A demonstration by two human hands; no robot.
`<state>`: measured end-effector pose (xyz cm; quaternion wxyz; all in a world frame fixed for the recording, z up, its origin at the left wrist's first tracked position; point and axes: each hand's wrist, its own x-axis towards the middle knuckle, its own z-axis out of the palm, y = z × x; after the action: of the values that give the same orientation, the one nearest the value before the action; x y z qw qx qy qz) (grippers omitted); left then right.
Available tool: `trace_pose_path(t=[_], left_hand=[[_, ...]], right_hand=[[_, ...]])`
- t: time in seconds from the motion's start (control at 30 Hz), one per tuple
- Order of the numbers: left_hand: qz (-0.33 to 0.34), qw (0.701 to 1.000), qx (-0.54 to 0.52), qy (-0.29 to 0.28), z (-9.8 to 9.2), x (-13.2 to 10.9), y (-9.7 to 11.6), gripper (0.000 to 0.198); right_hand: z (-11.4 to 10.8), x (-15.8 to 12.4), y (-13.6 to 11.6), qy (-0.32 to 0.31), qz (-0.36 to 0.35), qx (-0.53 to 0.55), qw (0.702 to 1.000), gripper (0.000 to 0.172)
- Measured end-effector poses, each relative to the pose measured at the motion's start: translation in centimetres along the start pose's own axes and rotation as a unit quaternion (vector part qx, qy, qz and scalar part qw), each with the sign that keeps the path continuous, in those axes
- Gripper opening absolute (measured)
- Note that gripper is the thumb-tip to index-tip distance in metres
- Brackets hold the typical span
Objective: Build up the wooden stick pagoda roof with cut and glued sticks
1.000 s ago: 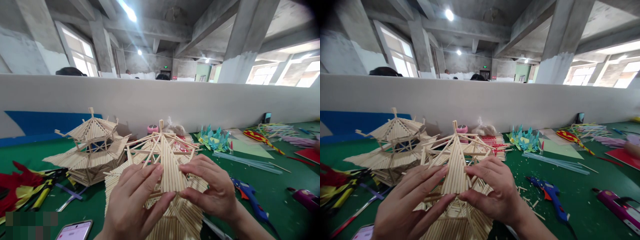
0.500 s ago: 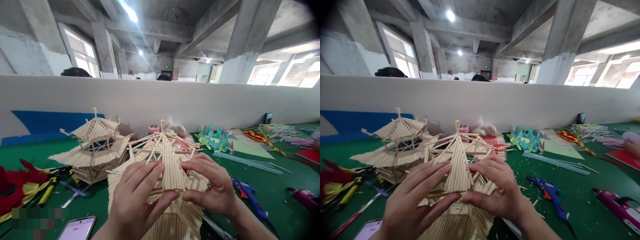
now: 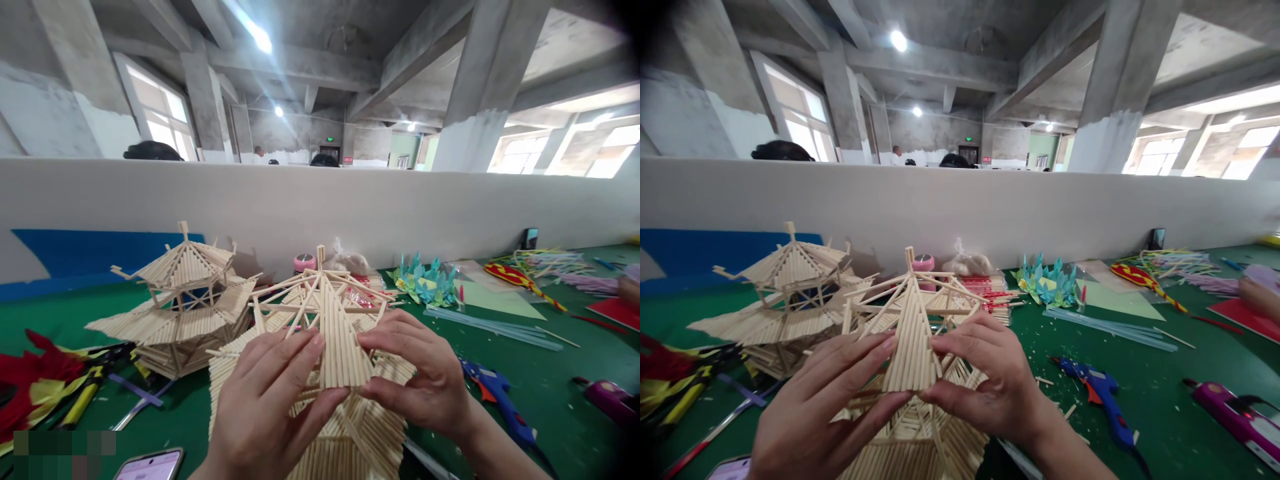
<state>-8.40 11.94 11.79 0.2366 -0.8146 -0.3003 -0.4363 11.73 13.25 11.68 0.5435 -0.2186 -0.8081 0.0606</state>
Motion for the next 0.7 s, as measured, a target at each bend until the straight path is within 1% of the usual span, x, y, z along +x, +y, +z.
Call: trace_pose_path(t=[0.1,0.27,0.37,0.43,0.5,0.57,0.63,0.7], left_hand=[[-0.002,1.000,0.005,-0.001,0.0,-0.1,0.0,0.030],[-0.008,1.000,0.008,-0.001,-0.1,0.0,0.1,0.033],[-0.008,1.000,0.006,0.001,-0.2,0.3,0.2,0.036],[-0.007,1.000,0.005,-0.001,-0.4,0.3,0.3,0.041],[-0.008,1.000,0.011,-0.009,-0.8,0.3,0.3,0.048],[-0.020,0.999,0.021,-0.016,-1.3,0.1,0.3,0.054],[-0.040,0.999,0.024,-0.017,-2.1,-0.2,0.4,0.057],[-0.063,0.998,0.021,-0.007,-3.0,-0.8,0.6,0.059]], right_hand=[[0.1,0.0,0.0,0.005,0.000,0.002,1.000,0.040],[0.0,-0.1,-0.1,-0.013,0.015,-0.005,1.000,0.043],[-0.2,-0.4,-0.1,-0.022,0.020,-0.005,1.000,0.050],[-0.4,-0.7,-0.3,-0.021,0.025,-0.012,0.999,0.055],[-0.7,-1.1,-0.6,-0.010,0.038,-0.022,0.999,0.057],[-0.9,-1.8,-1.0,0.009,0.062,-0.037,0.997,0.054],[-1.1,-2.8,-1.4,0.037,0.088,-0.053,0.994,0.047],[-1.3,-4.0,-1.6,0.075,0.114,-0.068,0.988,0.038]])
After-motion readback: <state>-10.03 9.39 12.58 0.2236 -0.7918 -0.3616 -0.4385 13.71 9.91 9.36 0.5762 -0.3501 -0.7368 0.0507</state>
